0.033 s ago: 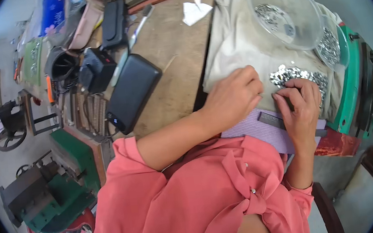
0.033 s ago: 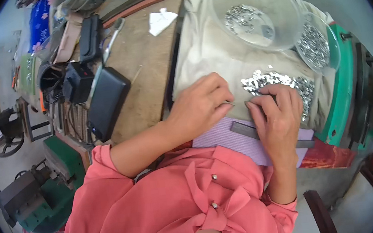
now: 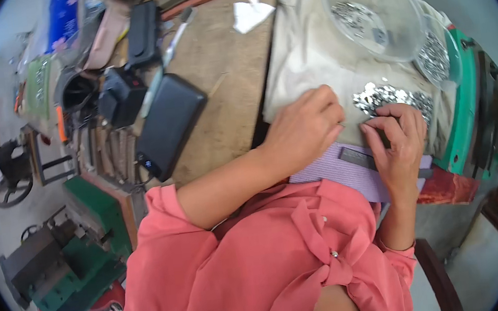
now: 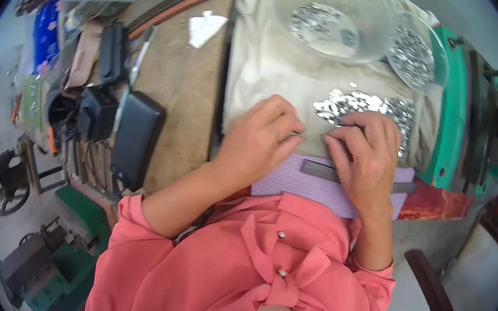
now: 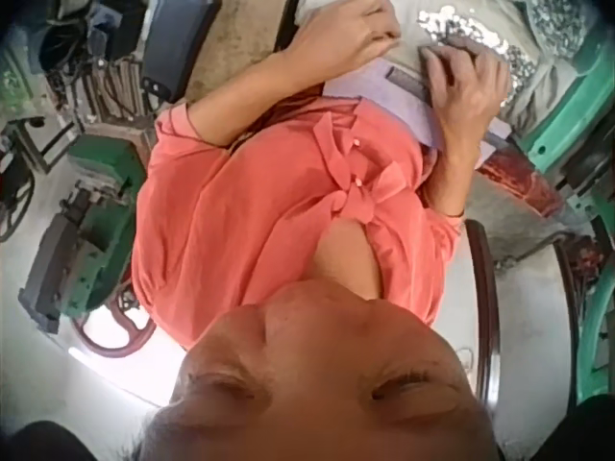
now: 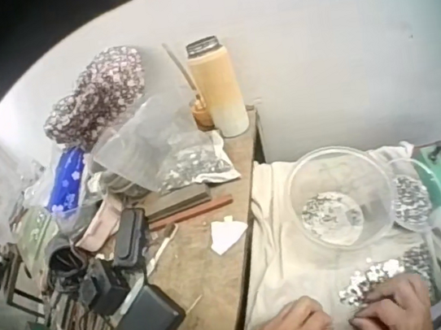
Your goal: The person assembles small metal components by hand, placing them into a metal strip and using a green press machine to secure them. They also use pliers to trim or adjust the metal strip and wipe their hands with a tissue during the process.
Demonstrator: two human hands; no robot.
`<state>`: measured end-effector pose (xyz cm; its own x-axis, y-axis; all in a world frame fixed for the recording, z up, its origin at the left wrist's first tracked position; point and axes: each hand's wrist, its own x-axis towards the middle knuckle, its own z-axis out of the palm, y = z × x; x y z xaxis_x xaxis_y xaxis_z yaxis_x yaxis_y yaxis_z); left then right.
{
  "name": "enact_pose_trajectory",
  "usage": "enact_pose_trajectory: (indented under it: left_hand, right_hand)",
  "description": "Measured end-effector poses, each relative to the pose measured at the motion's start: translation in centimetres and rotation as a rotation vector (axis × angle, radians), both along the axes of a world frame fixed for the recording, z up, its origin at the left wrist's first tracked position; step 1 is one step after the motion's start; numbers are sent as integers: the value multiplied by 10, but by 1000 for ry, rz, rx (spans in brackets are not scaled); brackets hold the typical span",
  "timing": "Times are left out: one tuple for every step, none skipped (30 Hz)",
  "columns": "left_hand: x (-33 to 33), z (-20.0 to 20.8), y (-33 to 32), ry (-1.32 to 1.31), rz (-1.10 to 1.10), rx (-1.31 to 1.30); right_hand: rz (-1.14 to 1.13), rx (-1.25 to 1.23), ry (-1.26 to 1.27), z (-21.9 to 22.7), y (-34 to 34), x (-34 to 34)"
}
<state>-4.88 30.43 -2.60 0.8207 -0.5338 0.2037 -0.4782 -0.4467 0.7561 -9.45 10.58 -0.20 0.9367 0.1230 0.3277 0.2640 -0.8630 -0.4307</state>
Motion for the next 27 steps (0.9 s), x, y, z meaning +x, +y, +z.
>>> enact_pose_trajectory:
  left_hand:
    - [-1, -3, 0, 6, -8, -9]
    - [0, 0, 2, 43, -13, 23]
    - [0, 0, 2, 31, -4, 42]
    - [0, -1, 3, 40, 12, 51]
    - [1, -1, 1, 42, 4, 45]
    - [2, 1, 3, 63, 8, 63]
    - [1, 3, 2, 79, 1, 65]
    - [0, 5, -1, 94, -4, 68]
    - [-3, 7, -1, 110, -11, 54]
    - [-6, 10, -1, 126, -16, 40]
    - [-9, 12, -1, 143, -19, 25]
    - [-11, 16, -1, 147, -32, 21]
    - [-13, 21, -1, 151, -44, 16]
    - [-16, 23, -2, 156, -56, 10]
    - [-19, 23, -2, 143, -61, 8]
    - [-22, 21, -2, 131, -66, 5]
    - [-25, 18, -3, 119, -70, 2]
    - [-27, 16, -3, 105, -75, 18]
    - [-29, 13, -4, 91, -79, 33]
    - [-30, 11, -4, 77, -83, 49]
    - [-30, 11, -5, 78, -87, 51]
    - [-30, 10, -4, 79, -90, 54]
    - [-30, 10, -4, 80, -93, 57]
    - [-30, 12, -5, 81, -96, 60]
    - [-28, 14, -5, 82, -99, 62]
    - [-27, 16, -6, 84, -101, 65]
    - [-26, 17, -5, 112, -94, 47]
  right_hand:
    - [-17, -5, -24, 1, -3, -5]
    - [-45, 49, -46, 1, -4, -10]
    - [-73, 72, -56, 4, -6, -17]
    - [-96, 104, -76, 4, -8, -23]
    - [-129, 127, -74, 3, -11, -33]
    - [-129, 139, -79, 1, -11, -38]
    - [-128, 151, -84, 1, -11, -43]
    - [-124, 164, -89, 0, -12, -48]
    - [-118, 163, -88, -4, -10, -52]
    - [-120, 154, -92, -6, -9, -54]
    - [-119, 145, -96, -8, -7, -56]
    - [-118, 136, -97, -10, -6, -58]
    - [-125, 110, -84, -11, -5, -59]
    - [-121, 102, -60, -12, -4, -60]
    - [-113, 96, -39, -13, -3, -61]
    - [-105, 89, -18, -14, -3, -61]
    - [-101, 101, -7, -13, -4, -61]
    - [-99, 112, 5, -11, -6, -61]
    - [-96, 124, 17, -10, -7, -61]
    - [-111, 117, 18, -11, -10, -60]
    - [-129, 111, 16, -11, -14, -58]
    - [-146, 104, 14, -13, -18, -55]
    - [-166, 115, 3, -15, -20, -52]
    - [-163, 108, -13, -16, -22, -47]
    - [-160, 100, -29, -17, -24, -42]
    - [-156, 93, -45, -18, -25, -36]
    - [-133, 92, -53, -16, -24, -30]
